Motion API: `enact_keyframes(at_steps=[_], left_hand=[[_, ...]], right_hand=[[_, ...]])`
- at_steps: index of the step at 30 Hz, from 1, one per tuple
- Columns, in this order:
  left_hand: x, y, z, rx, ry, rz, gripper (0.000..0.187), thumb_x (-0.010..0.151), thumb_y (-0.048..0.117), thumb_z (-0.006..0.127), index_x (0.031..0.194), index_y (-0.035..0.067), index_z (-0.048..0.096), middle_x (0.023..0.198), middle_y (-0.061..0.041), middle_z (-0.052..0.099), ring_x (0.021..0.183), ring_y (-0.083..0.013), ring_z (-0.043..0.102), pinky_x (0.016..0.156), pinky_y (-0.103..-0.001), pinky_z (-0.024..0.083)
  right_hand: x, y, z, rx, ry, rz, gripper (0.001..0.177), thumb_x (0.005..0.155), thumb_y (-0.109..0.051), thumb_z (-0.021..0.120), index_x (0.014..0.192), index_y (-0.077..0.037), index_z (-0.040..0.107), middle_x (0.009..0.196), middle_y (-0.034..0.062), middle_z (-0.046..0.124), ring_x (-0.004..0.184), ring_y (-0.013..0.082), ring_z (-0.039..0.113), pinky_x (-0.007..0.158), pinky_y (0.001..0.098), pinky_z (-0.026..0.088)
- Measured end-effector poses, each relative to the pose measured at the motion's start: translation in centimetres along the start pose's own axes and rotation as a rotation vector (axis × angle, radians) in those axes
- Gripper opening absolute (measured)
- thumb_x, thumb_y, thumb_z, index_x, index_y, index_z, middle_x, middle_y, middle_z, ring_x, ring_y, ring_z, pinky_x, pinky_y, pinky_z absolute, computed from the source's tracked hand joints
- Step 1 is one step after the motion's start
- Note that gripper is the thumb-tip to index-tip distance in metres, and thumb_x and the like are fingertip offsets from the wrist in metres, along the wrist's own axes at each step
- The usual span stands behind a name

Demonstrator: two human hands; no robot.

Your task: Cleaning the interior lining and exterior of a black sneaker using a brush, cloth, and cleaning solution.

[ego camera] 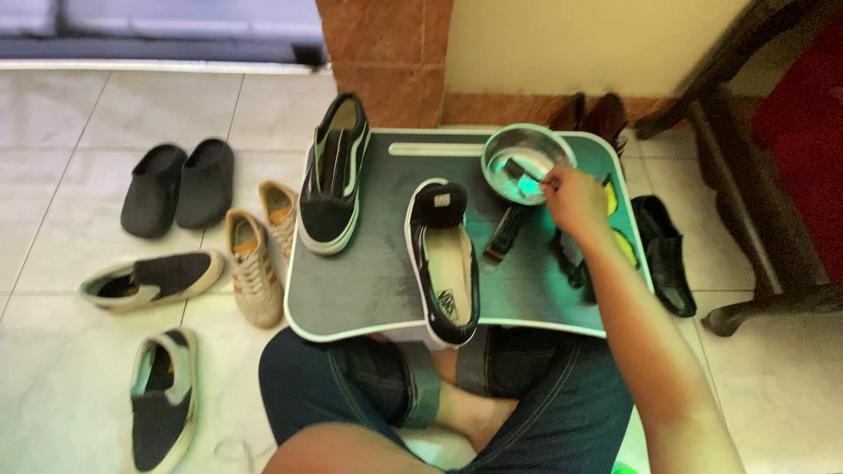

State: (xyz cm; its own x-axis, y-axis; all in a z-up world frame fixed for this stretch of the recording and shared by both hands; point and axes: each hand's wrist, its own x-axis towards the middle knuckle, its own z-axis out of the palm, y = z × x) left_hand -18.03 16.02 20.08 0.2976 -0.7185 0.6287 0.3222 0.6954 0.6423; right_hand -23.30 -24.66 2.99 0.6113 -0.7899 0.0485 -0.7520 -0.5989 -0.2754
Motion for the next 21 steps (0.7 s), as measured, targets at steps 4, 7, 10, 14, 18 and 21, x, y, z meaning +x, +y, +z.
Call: enact_keyframes(at_steps=[4,7,10,14,18,21], left_hand=[[0.3,1.1,-0.3,0.016,-0.092,-0.074,0.041,0.116,0.052,0.048,0.104,0.016,0.065,0.107,-0.007,0.067,0.095,-0.0176,0.064,0.091,-0.032,0.053],[0.9,1.7,-0.4,0.021,-0.175,-0.125,0.045,0.117,0.056,0.043,0.108,0.017,0.065,0.113,-0.006,0.067,0.102,-0.0178,0.066,0.098,-0.032,0.055],[1.6,2.1,-0.5,0.015,-0.263,-0.179,0.05,0.118,0.06,0.038,0.113,0.018,0.064,0.12,-0.006,0.067,0.109,-0.018,0.067,0.105,-0.033,0.058],[1.8,-0.7,-3.2,0.249,-0.077,-0.171,0.044,0.111,0.052,0.048,0.106,0.012,0.067,0.107,-0.009,0.068,0.1,-0.0224,0.066,0.096,-0.036,0.055],[-0.8,-7.5,-12.2,0.804,0.483,-0.292,0.024,0.103,0.025,0.068,0.116,0.005,0.066,0.095,-0.009,0.063,0.087,-0.0208,0.059,0.082,-0.036,0.05],[-4.5,-13.7,-17.3,0.904,0.563,-0.405,0.038,0.095,0.025,0.083,0.116,0.006,0.059,0.098,-0.011,0.061,0.082,-0.0227,0.062,0.075,-0.035,0.049]], right_hand=[[-0.2,-0.1,0.0,-0.019,0.009,0.0,0.015,0.098,-0.027,0.072,0.111,-0.023,0.077,0.108,0.0092,0.08,0.105,0.0422,0.075,0.091,0.0554,0.059],[0.0,0.0,0.1,-0.014,0.022,0.0,0.014,0.098,-0.025,0.072,0.11,-0.021,0.078,0.107,0.0102,0.08,0.104,0.0436,0.075,0.09,0.0566,0.059],[-0.2,-0.1,0.1,0.009,0.049,0.008,0.015,0.099,-0.028,0.071,0.111,-0.021,0.077,0.108,0.009,0.08,0.105,0.0436,0.074,0.091,0.0565,0.058],[-0.5,-0.2,-0.2,0.054,0.11,-0.004,0.013,0.098,-0.026,0.073,0.11,-0.021,0.076,0.105,0.0093,0.078,0.102,0.0442,0.074,0.09,0.0577,0.058],[-2.4,-1.4,-2.0,0.072,0.241,-0.073,0.014,0.1,-0.023,0.071,0.113,-0.02,0.074,0.104,0.0106,0.075,0.099,0.0445,0.074,0.088,0.0584,0.057],[-2.7,-0.5,-1.4,0.09,0.297,-0.111,0.014,0.1,-0.021,0.072,0.114,-0.02,0.072,0.101,0.0094,0.073,0.099,0.0424,0.074,0.085,0.057,0.058]])
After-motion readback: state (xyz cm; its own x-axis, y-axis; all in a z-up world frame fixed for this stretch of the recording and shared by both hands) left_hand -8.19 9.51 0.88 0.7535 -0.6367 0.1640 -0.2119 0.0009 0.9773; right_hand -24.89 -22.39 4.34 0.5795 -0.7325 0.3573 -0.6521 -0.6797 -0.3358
